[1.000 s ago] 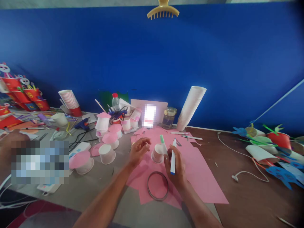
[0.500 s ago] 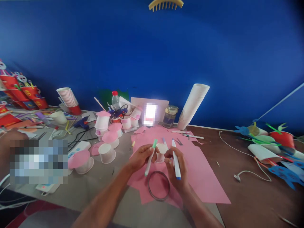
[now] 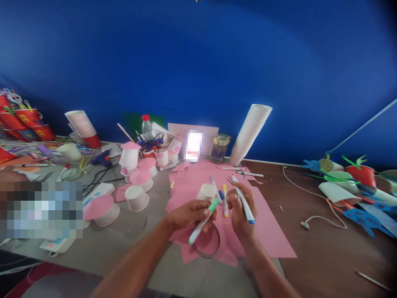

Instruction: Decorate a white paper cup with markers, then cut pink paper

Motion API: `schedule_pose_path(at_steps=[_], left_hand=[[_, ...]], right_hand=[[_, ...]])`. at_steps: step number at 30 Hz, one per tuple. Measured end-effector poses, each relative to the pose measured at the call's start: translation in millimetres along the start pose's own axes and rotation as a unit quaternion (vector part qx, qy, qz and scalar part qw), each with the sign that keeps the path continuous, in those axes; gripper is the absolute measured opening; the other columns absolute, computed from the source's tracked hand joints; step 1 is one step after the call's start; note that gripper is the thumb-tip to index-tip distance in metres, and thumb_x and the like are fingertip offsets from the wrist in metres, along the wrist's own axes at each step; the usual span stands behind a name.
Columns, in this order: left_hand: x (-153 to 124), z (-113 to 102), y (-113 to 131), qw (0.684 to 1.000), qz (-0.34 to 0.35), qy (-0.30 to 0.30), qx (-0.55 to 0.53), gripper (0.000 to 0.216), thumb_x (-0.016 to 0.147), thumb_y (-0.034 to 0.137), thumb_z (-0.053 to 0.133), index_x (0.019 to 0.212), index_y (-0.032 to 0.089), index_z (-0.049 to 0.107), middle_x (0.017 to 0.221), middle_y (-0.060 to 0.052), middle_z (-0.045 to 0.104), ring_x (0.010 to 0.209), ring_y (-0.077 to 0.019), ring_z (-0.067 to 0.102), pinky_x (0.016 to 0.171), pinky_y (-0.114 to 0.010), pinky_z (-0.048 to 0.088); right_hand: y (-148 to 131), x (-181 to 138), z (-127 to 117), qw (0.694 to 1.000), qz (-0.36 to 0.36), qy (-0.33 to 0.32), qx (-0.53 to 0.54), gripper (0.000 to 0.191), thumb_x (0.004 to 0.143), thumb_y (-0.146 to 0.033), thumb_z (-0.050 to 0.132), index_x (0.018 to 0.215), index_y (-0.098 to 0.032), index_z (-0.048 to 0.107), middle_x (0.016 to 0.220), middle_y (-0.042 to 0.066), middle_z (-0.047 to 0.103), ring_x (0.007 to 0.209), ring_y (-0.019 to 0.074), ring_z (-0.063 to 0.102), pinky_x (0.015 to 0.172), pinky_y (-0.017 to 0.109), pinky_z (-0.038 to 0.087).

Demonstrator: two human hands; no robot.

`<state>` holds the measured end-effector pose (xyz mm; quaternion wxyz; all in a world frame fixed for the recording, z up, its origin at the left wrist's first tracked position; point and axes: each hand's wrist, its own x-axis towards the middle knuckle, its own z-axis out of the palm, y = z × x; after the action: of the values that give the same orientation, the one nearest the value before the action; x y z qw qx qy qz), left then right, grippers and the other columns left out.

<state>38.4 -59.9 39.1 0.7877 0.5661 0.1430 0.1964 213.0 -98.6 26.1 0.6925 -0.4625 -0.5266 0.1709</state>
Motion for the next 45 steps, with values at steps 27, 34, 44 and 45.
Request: schedule_pose_path(at_steps=[27, 34, 44, 45], left_hand=[[-10, -87, -15, 0.692, -0.024, 0.559, 0.457, 0.009, 0.07, 0.017, 0.063, 0.068, 0.017, 0.053, 0.081, -0.008, 0.051, 0.092, -0.0316, 0.058, 0.077, -0.04, 0.044], [-8, -87, -7, 0.73, 0.037, 0.557, 0.395, 0.005, 0.075, 0.016, 0.061, 0.078, 0.018, 0.057, 0.079, -0.006, 0.053, 0.081, -0.024, 0.056, 0.071, -0.034, 0.044], [0, -42, 14, 0.935, 0.142, 0.309, -0.102, 0.041, 0.07, 0.032, 0.076, 0.1, 0.017, 0.054, 0.075, 0.0, 0.061, 0.044, -0.001, 0.032, 0.048, -0.018, 0.03], [0, -40, 13, 0.937, 0.139, 0.298, -0.122, 0.037, 0.07, 0.03, 0.077, 0.097, 0.016, 0.055, 0.075, 0.0, 0.062, 0.044, -0.0005, 0.033, 0.048, -0.018, 0.029]], right_hand=[[24, 9, -4, 0.97, -0.108, -0.02, -0.218, 0.03, 0.089, -0.02, 0.047, 0.119, -0.018, 0.05, 0.083, 0.005, 0.061, 0.073, 0.0189, 0.062, 0.068, 0.034, 0.053], [26, 9, -3, 0.97, -0.108, -0.024, -0.218, 0.03, 0.09, -0.022, 0.049, 0.119, -0.018, 0.05, 0.086, 0.006, 0.063, 0.072, 0.0185, 0.064, 0.066, 0.032, 0.053], [8, 5, -5, 0.977, -0.163, -0.074, -0.114, 0.024, 0.093, -0.024, 0.049, 0.115, -0.02, 0.059, 0.086, 0.007, 0.066, 0.07, 0.0178, 0.064, 0.063, 0.032, 0.053], [4, 3, -4, 0.973, -0.188, -0.094, -0.096, 0.024, 0.093, -0.023, 0.049, 0.114, -0.02, 0.061, 0.086, 0.007, 0.067, 0.07, 0.0182, 0.063, 0.063, 0.032, 0.053]])
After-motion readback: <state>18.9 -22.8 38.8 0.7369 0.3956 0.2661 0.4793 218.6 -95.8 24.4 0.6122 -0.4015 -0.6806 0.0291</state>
